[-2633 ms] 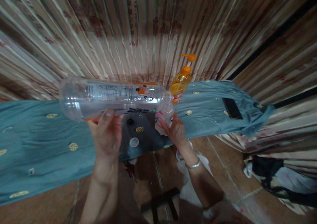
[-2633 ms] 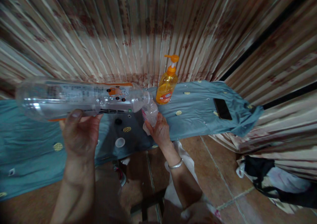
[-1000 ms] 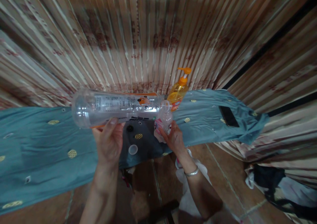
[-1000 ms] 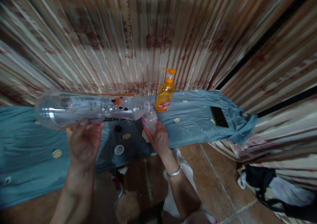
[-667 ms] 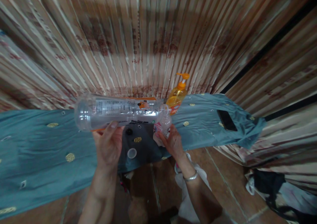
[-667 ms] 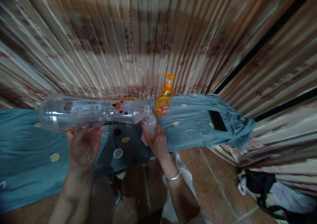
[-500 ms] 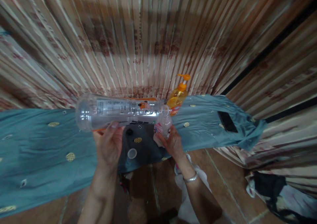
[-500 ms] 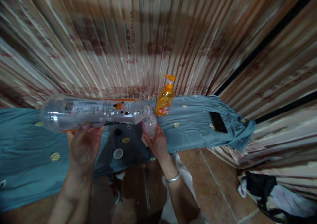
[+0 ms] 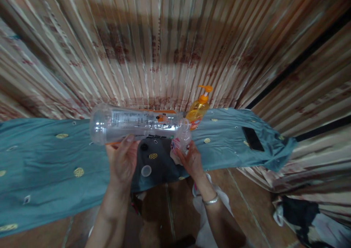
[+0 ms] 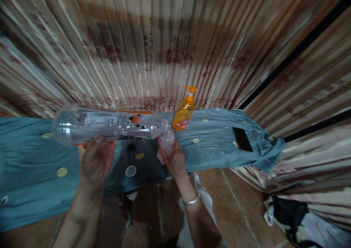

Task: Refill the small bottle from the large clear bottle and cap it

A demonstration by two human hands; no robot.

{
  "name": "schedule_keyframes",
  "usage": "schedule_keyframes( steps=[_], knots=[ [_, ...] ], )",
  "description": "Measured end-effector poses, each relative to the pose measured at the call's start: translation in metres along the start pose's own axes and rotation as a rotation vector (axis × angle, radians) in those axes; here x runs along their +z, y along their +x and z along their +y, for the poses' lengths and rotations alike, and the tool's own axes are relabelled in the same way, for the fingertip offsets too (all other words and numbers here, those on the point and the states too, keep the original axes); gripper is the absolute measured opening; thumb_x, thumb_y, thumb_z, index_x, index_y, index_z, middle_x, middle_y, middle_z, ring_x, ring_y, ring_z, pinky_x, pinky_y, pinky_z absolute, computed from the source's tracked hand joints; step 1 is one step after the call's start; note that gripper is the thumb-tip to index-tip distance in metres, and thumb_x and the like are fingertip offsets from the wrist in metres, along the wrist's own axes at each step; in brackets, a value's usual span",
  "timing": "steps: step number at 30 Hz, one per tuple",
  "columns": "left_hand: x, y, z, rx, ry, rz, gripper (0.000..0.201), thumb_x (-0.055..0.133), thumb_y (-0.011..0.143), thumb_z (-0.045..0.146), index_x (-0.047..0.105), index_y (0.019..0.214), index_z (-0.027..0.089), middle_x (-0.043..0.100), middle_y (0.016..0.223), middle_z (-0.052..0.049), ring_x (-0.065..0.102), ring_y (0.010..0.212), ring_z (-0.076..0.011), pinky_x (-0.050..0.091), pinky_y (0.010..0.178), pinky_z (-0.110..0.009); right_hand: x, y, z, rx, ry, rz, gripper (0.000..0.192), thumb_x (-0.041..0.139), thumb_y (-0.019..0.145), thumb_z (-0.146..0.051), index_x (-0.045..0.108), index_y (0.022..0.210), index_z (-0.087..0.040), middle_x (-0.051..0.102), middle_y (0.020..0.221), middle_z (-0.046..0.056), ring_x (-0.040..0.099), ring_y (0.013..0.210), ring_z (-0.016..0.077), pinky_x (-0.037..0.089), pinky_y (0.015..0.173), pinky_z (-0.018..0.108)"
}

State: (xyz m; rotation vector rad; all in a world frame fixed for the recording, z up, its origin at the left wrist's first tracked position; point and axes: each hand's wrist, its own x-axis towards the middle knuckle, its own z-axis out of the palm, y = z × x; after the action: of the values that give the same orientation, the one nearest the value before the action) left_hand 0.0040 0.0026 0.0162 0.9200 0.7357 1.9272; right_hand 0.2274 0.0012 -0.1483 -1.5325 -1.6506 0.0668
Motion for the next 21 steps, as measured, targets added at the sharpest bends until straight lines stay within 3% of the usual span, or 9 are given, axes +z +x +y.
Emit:
schedule_keyframes(
  steps=[5, 11, 21],
  knots=[
    [-0.0008, 0.0007, -0.0023, -0.002, -0.029, 0.008, 0.047, 0.099, 0.069, 0.036, 0.079, 0.111, 0.043, 0.083, 0.124, 0.001, 0.072, 0.135, -0.0330, 0.068, 0.098, -0.048, 0.0001, -0.0005, -0.0011, -0.005, -0.007, 0.007, 0.057, 0.054, 0.107, -0.065, 0.056, 0.136, -0.017, 0.076, 0.103, 0.020, 0.075, 0.091, 0.0335, 0.067, 0.078, 0.056],
    [0.0008, 0.0009, 0.0003, -0.014, -0.011, 0.013, 0.047, 0.100, 0.066, 0.036, 0.080, 0.107, 0.042, 0.085, 0.118, 0.001, 0.075, 0.130, -0.0327, 0.070, 0.095, -0.046, -0.0014, 0.0006, -0.0027, -0.001, -0.037, -0.012, 0.059, 0.052, 0.107, -0.066, 0.057, 0.136, -0.015, 0.076, 0.102, 0.019, 0.075, 0.093, 0.0328, 0.067, 0.079, 0.052],
    [0.0042, -0.0002, 0.0038, -0.041, 0.055, 0.026, 0.048, 0.101, 0.065, 0.043, 0.079, 0.107, 0.043, 0.085, 0.118, 0.001, 0.074, 0.131, -0.0351, 0.069, 0.097, -0.052, -0.0038, 0.0012, -0.0032, -0.022, -0.048, -0.022, 0.056, 0.049, 0.109, -0.066, 0.056, 0.137, -0.018, 0.075, 0.104, 0.019, 0.075, 0.094, 0.0329, 0.067, 0.079, 0.054]
  ],
)
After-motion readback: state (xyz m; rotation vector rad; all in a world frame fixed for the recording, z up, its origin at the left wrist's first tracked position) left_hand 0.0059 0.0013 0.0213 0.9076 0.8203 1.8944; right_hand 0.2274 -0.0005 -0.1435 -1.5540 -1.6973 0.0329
